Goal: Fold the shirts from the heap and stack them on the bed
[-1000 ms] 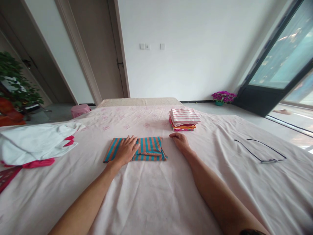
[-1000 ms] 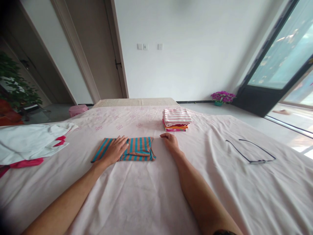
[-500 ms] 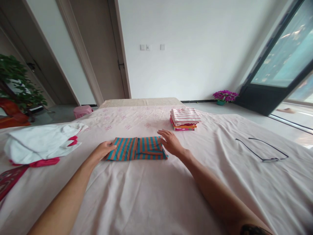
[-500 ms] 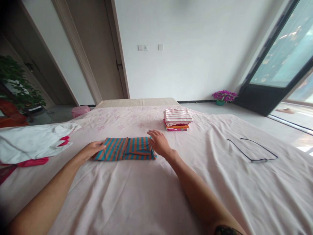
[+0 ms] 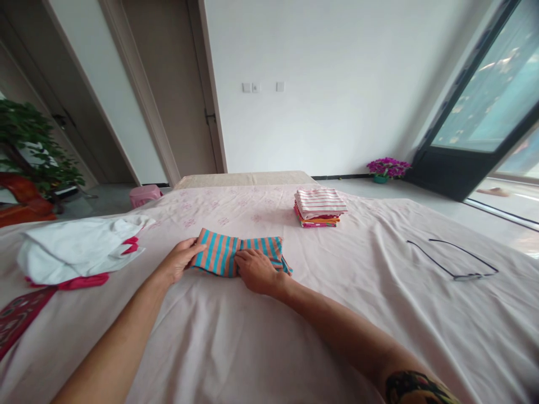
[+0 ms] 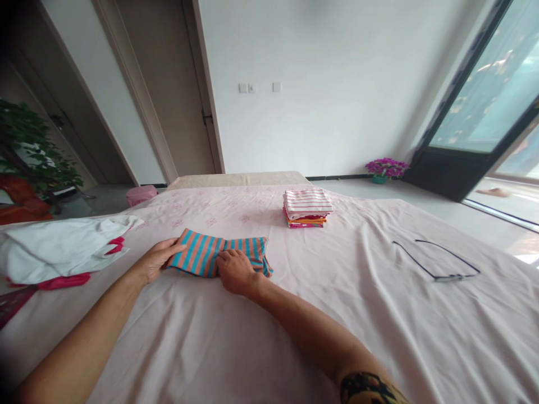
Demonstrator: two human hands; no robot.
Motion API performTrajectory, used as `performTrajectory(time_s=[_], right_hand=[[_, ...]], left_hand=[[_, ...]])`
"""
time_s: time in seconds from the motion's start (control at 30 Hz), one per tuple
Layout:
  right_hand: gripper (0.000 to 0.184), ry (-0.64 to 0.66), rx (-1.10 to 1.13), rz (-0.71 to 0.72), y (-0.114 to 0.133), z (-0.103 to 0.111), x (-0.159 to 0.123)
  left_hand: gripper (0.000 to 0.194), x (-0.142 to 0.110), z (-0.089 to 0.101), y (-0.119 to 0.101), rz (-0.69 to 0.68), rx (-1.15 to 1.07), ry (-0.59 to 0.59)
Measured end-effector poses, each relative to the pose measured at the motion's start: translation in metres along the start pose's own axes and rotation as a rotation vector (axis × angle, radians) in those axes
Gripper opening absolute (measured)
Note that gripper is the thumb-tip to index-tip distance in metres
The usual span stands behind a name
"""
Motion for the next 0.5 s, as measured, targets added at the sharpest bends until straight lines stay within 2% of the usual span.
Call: performTrajectory(time_s=[0.17,0.27,0.37,0.5], right_hand=[[0.027,-0.033,0.097,-0.009,-0.003,0.001,-0.006],[0.023,-0.012,0.296,-0.006,-0.011,0.005,-0.006],[0.020,-0.043,0.736,-0.111,-0.029,0.010,-0.006],[0.023,-0.104,1.630,-0.411,-0.053,0.004,-0.011]], left_hand=[[0.060,0.005,-0.037,-0.027,-0.088,0.029,-0.030],[0.064,0.009,-0.066,-0.043,-0.128,0.021,-0.015],[0.065,0.013,-0.093,-0.053,-0.160,0.045,-0.002],[0.059,0.024,-0.126,-0.055,-0.176,0.091,0.020]])
Point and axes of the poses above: each hand's wrist, its own x-axis towards the middle knuckle, its own z-axis out of the back of the hand, y = z × x, the point moved 5 cm from there along x, towards the middle knuckle, and after that the axes turned 11 degrees about y, right-handed, at the moved point
